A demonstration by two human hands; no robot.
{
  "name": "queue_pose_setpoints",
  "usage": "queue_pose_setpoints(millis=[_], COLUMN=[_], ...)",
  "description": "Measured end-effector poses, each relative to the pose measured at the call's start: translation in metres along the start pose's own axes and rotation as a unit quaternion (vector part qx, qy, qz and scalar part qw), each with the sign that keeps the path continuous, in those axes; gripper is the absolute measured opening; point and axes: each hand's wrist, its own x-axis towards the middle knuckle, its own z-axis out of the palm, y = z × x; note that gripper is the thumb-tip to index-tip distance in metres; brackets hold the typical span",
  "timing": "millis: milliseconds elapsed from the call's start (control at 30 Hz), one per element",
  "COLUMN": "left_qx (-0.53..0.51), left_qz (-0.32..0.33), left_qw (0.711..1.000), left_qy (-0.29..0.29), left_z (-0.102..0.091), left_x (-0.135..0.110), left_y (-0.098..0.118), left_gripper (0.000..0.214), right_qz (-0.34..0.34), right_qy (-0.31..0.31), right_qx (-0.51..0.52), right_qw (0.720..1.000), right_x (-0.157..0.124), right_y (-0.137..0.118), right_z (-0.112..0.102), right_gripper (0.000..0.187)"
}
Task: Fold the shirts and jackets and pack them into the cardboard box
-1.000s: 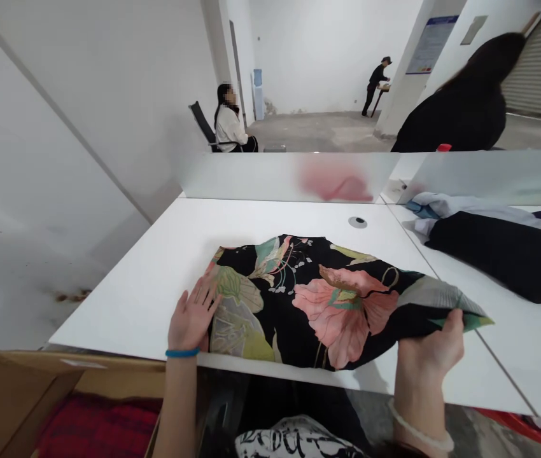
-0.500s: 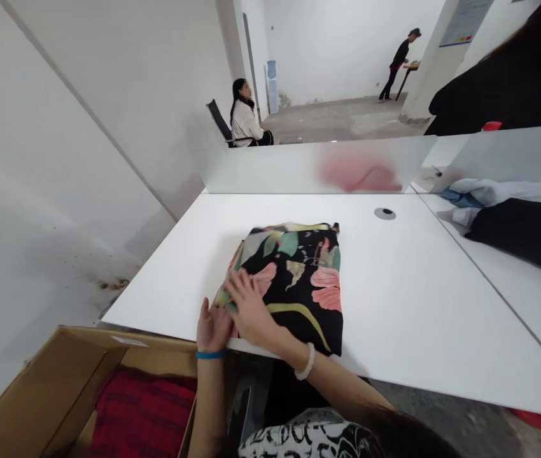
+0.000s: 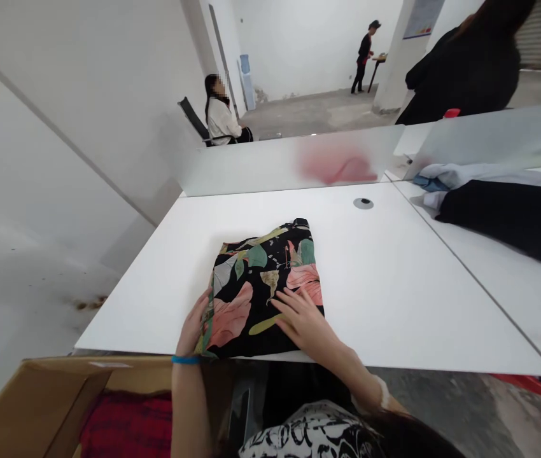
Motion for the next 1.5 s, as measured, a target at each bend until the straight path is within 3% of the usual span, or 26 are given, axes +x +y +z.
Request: queue_pose_setpoints(millis=[167, 300, 400, 467, 600, 733, 833, 900, 933, 1033, 1100, 1200, 1300, 1400, 1433, 1500], left_qx=[0.135, 0.180, 0.200, 0.190, 0.167, 0.189, 0.239, 0.279, 0.296, 0.368, 0.407, 0.427, 0.452, 0.481, 0.483, 0.474], left_qz=[-0.013, 0.016, 0.080, 0.109, 0.078, 0.053, 0.113, 0.216, 0.265, 0.340, 0.344, 0.320, 0.285, 0.289, 0.314, 0.408], left_qw=[0.991, 0.983, 0.977, 0.976, 0.983, 0.981, 0.964, 0.936, 0.917, 0.855, 0.830, 0.834, 0.841, 0.828, 0.817, 0.775], left_qy=[-0.005, 0.006, -0.004, -0.002, -0.004, -0.011, 0.025, 0.008, -0.027, -0.135, -0.164, -0.144, -0.090, -0.027, -0.027, -0.089], left_z=[0.001, 0.010, 0.015, 0.016, 0.010, -0.006, 0.004, 0.031, 0.048, 0.097, 0.113, 0.105, 0.082, 0.079, 0.085, 0.106], left_x=[0.034, 0.063, 0.073, 0.077, 0.089, 0.105, 0.098, 0.080, 0.068, 0.036, 0.026, 0.035, 0.057, 0.065, 0.062, 0.050], left_y=[0.020, 0.029, 0.034, 0.035, 0.032, 0.044, 0.068, 0.082, 0.084, 0.073, 0.054, 0.027, 0.018, 0.034, 0.043, 0.063], left_gripper=[0.057, 0.049, 0.041, 0.039, 0.045, 0.051, 0.051, 0.050, 0.050, 0.052, 0.054, 0.057, 0.061, 0.062, 0.060, 0.056], right_qz=[0.034, 0.024, 0.026, 0.023, 0.006, -0.011, -0.001, 0.004, 0.005, 0.009, 0.012, 0.013, 0.013, 0.019, 0.021, 0.023], right_qy=[0.009, -0.022, -0.049, -0.063, -0.081, -0.089, -0.082, -0.079, -0.079, -0.086, -0.095, -0.108, -0.117, -0.124, -0.128, -0.133], right_qx=[-0.069, -0.079, -0.071, -0.064, -0.057, -0.051, -0.046, -0.039, -0.036, -0.026, -0.021, -0.015, -0.009, -0.004, -0.001, 0.004], right_qw=[0.997, 0.996, 0.996, 0.996, 0.995, 0.995, 0.996, 0.996, 0.996, 0.996, 0.995, 0.994, 0.993, 0.992, 0.992, 0.991], right_x=[-0.040, -0.052, -0.055, -0.058, -0.063, -0.065, -0.065, -0.065, -0.065, -0.065, -0.065, -0.064, -0.064, -0.063, -0.063, -0.063], right_y=[0.031, 0.027, 0.024, 0.025, 0.029, 0.029, 0.028, 0.027, 0.027, 0.028, 0.027, 0.027, 0.027, 0.027, 0.028, 0.029], right_z=[-0.002, 0.000, 0.000, 0.000, 0.003, 0.011, 0.017, 0.019, 0.019, 0.016, 0.013, 0.011, 0.011, 0.013, 0.014, 0.017], right_gripper=[0.043, 0.056, 0.074, 0.076, 0.064, 0.068, 0.068, 0.066, 0.066, 0.064, 0.064, 0.065, 0.065, 0.065, 0.065, 0.064])
